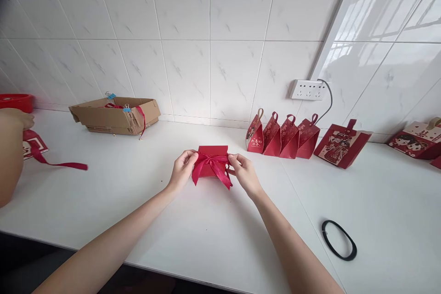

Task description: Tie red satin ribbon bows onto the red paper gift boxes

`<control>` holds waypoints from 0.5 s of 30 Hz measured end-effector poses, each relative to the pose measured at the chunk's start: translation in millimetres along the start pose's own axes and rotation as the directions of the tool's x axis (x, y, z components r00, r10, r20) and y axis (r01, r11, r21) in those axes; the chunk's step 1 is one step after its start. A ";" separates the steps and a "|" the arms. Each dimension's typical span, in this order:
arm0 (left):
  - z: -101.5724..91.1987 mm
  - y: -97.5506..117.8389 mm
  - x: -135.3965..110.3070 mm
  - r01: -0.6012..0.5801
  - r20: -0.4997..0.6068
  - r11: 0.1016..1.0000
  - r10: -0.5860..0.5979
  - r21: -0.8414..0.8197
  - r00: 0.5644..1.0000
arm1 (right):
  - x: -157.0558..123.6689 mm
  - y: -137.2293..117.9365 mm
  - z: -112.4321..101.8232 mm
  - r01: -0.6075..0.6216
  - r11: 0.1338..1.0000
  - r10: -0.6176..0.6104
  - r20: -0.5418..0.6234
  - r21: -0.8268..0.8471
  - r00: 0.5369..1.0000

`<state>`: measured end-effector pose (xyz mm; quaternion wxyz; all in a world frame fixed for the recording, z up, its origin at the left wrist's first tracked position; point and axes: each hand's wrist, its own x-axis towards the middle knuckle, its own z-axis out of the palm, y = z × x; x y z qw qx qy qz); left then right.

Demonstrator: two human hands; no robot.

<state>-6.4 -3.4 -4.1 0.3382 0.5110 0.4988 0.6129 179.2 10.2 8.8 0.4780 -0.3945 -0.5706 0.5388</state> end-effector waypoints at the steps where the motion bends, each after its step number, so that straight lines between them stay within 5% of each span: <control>1: -0.3 -0.3 0.9 0.000 -0.002 1.000 0.000 -0.007 1.000 | 0.4 1.8 -1.9 0.032 0.999 -0.031 0.022 -0.015 0.999; 7: -4.1 -7.2 8.6 0.046 0.101 0.995 -0.036 -0.093 0.994 | 1.4 14.4 -9.6 0.135 0.957 -0.075 0.231 -0.258 0.970; 15: -6.7 -17.4 12.2 0.103 0.373 0.974 -0.021 -0.202 0.928 | 2.0 1.5 -7.6 0.044 0.980 -0.034 0.055 -0.194 0.998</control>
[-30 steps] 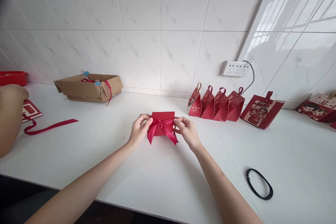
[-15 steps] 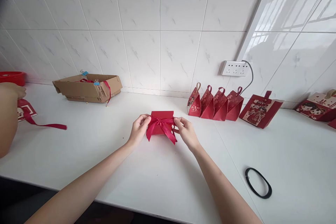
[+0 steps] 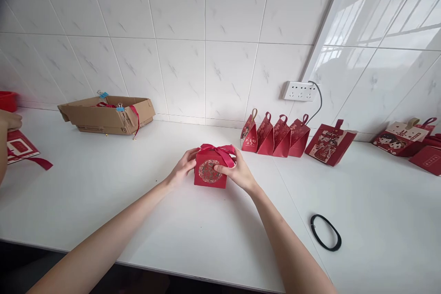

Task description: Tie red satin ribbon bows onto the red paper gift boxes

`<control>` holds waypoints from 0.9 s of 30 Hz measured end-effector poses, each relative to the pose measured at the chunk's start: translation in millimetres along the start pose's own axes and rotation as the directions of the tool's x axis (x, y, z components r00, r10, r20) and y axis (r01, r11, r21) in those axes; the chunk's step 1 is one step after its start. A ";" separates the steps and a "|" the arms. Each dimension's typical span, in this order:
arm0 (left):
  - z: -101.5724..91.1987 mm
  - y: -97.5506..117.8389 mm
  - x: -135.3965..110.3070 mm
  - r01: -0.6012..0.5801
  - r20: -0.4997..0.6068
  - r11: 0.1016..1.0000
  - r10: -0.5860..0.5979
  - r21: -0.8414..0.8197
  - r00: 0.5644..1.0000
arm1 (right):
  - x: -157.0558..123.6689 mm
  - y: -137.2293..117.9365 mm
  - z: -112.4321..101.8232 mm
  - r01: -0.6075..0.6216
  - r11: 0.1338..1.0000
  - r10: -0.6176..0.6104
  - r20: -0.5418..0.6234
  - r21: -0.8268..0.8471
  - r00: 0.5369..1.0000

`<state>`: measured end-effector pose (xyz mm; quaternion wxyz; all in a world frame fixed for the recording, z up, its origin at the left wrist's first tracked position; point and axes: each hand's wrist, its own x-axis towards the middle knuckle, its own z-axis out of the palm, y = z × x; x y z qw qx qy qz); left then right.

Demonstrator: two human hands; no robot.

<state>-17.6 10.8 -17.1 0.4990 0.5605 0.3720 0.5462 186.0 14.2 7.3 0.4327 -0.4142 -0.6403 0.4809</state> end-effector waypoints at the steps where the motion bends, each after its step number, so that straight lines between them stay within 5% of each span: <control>1: 1.2 1.0 -1.1 0.001 0.032 1.000 -0.001 0.007 0.999 | -1.2 -3.4 0.0 -0.005 0.999 0.004 0.003 0.047 1.000; 6: 11.7 12.2 -8.3 0.071 0.131 0.997 -0.069 -0.010 0.989 | -8.2 -13.6 2.7 -0.041 0.976 0.034 0.038 0.215 0.999; 15: 18.2 16.5 -12.5 0.005 -0.027 1.000 -0.005 -0.011 1.000 | -13.0 -16.9 8.2 0.020 0.952 -0.057 0.113 0.304 0.992; 19: 26.9 21.5 -19.6 -0.173 -0.025 0.983 0.174 0.056 0.984 | -9.9 -7.7 6.0 0.079 0.940 -0.119 0.103 0.333 0.987; 24: 26.2 21.4 -25.9 -0.484 0.077 0.836 0.481 0.260 0.873 | -12.2 -11.5 -8.2 0.095 0.975 -0.157 0.321 0.200 0.934; 27: 14.9 18.1 -23.5 -0.554 0.182 0.752 0.525 0.358 0.831 | -18.3 -25.8 -15.1 0.187 0.978 -0.204 0.263 0.089 0.943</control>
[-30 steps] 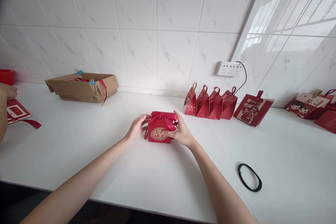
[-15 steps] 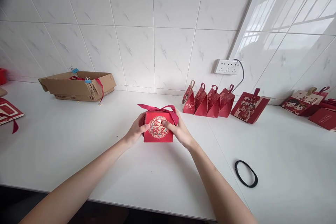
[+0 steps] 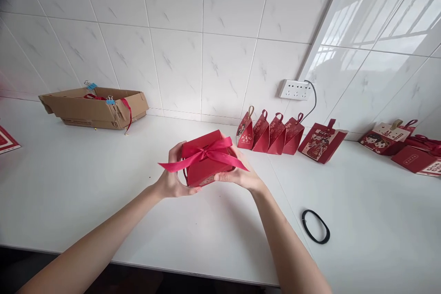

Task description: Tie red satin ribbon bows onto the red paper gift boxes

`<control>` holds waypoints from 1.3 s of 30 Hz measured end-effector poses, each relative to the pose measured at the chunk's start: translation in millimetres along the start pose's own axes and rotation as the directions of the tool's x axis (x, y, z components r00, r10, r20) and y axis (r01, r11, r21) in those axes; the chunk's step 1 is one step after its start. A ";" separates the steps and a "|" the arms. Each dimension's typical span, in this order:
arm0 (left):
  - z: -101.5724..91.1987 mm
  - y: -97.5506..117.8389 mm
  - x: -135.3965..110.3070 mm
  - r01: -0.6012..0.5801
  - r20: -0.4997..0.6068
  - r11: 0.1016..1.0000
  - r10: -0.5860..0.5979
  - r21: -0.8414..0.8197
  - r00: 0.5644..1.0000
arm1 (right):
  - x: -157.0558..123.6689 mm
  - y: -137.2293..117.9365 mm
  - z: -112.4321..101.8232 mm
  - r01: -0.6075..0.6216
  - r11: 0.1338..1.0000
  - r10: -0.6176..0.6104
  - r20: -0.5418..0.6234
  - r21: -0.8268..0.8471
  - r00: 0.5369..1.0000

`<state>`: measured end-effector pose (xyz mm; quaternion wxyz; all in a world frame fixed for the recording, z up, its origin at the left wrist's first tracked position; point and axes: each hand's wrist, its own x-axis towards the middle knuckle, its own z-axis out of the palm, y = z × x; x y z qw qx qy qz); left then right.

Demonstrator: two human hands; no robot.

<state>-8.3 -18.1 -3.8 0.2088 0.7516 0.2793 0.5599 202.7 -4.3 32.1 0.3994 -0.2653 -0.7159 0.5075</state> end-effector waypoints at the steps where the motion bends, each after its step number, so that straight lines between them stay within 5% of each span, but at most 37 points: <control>1: -3.6 -2.0 0.2 -0.016 0.050 1.000 0.015 0.018 0.999 | -1.1 -4.6 -0.5 0.039 0.998 -0.040 -0.016 -0.053 0.999; 6: -17.6 -1.0 5.4 0.004 0.225 1.000 0.001 -0.022 0.974 | -2.1 -8.5 1.0 0.176 0.960 -0.178 0.008 -0.217 0.984; 11: -17.9 -4.1 6.2 0.008 0.180 1.000 -0.008 0.002 0.984 | -1.8 -5.5 3.7 0.143 0.955 -0.142 0.022 -0.260 0.990; 18: -20.4 -18.3 3.2 -0.019 0.150 0.998 0.009 0.062 0.989 | 0.0 -4.0 7.0 0.229 0.889 -0.245 0.010 -0.397 0.969; 22: -32.7 -21.0 8.1 0.095 0.067 0.982 -0.107 0.162 0.992 | 5.0 18.4 17.3 0.274 0.799 -0.407 -0.146 -0.536 0.902; 25: -34.7 -19.0 11.5 0.250 -0.025 0.954 -0.249 0.167 0.968 | 8.3 39.9 23.6 0.246 0.824 -0.435 -0.292 -0.510 0.852; 30: -27.7 -21.7 8.4 0.361 0.085 0.927 -0.369 0.098 0.925 | 12.8 66.9 18.8 0.228 0.856 -0.361 -0.220 -0.465 0.906; 39: -35.7 -30.8 2.2 0.291 0.239 0.899 -0.377 0.326 0.895 | 15.7 71.7 7.9 0.285 0.863 -0.335 -0.051 -0.417 0.941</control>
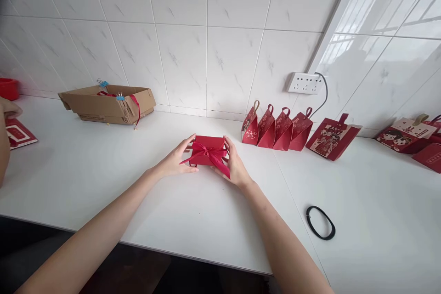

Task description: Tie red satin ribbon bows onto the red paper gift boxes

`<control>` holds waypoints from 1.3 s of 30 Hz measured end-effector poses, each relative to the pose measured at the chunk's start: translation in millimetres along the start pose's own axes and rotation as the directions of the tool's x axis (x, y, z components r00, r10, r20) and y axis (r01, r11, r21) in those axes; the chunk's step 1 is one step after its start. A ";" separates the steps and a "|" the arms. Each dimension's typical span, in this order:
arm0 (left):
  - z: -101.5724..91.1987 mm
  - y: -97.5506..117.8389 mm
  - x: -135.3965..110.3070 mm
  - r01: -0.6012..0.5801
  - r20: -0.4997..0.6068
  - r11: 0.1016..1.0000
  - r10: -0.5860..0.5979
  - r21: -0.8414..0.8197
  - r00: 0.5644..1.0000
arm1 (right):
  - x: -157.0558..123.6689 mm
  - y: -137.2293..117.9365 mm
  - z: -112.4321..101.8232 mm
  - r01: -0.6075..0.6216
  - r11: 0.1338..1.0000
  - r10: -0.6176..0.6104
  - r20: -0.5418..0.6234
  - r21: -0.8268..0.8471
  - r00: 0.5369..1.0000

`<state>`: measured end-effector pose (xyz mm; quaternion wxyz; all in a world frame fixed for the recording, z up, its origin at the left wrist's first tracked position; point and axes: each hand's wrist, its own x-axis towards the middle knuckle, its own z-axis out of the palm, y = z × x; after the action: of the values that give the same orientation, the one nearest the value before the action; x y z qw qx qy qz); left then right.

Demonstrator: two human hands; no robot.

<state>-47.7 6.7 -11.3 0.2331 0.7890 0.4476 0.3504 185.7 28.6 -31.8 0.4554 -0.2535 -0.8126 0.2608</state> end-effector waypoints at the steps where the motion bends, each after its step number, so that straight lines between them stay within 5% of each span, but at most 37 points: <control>1: -1.4 0.7 0.0 -0.006 0.004 1.000 0.006 0.013 1.000 | 0.1 -1.0 -0.8 -0.006 1.000 0.006 0.006 0.005 1.000; 18: 0.7 -1.8 4.8 -0.194 -0.102 0.976 0.204 0.099 0.974 | 0.7 -9.1 -11.8 -0.038 0.998 0.034 0.078 0.047 0.996; 25: -1.1 4.6 1.1 -0.057 -0.054 0.996 0.061 0.071 0.997 | 1.4 -12.5 -15.2 -0.053 0.999 0.053 0.097 -0.006 0.994; 34: -2.9 8.4 2.6 -0.173 -0.036 0.974 0.180 0.143 0.983 | 0.0 -13.8 -16.0 -0.060 0.998 0.057 0.122 0.026 0.991; 39: -1.5 4.5 2.5 -0.095 -0.116 0.992 0.104 0.084 0.988 | -0.7 -17.2 -14.3 -0.013 0.999 0.020 0.137 -0.047 0.990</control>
<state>-45.6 6.7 -6.4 0.1568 0.7963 0.4343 0.3907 195.6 18.3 -14.5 0.3903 -0.2520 -0.8456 0.2628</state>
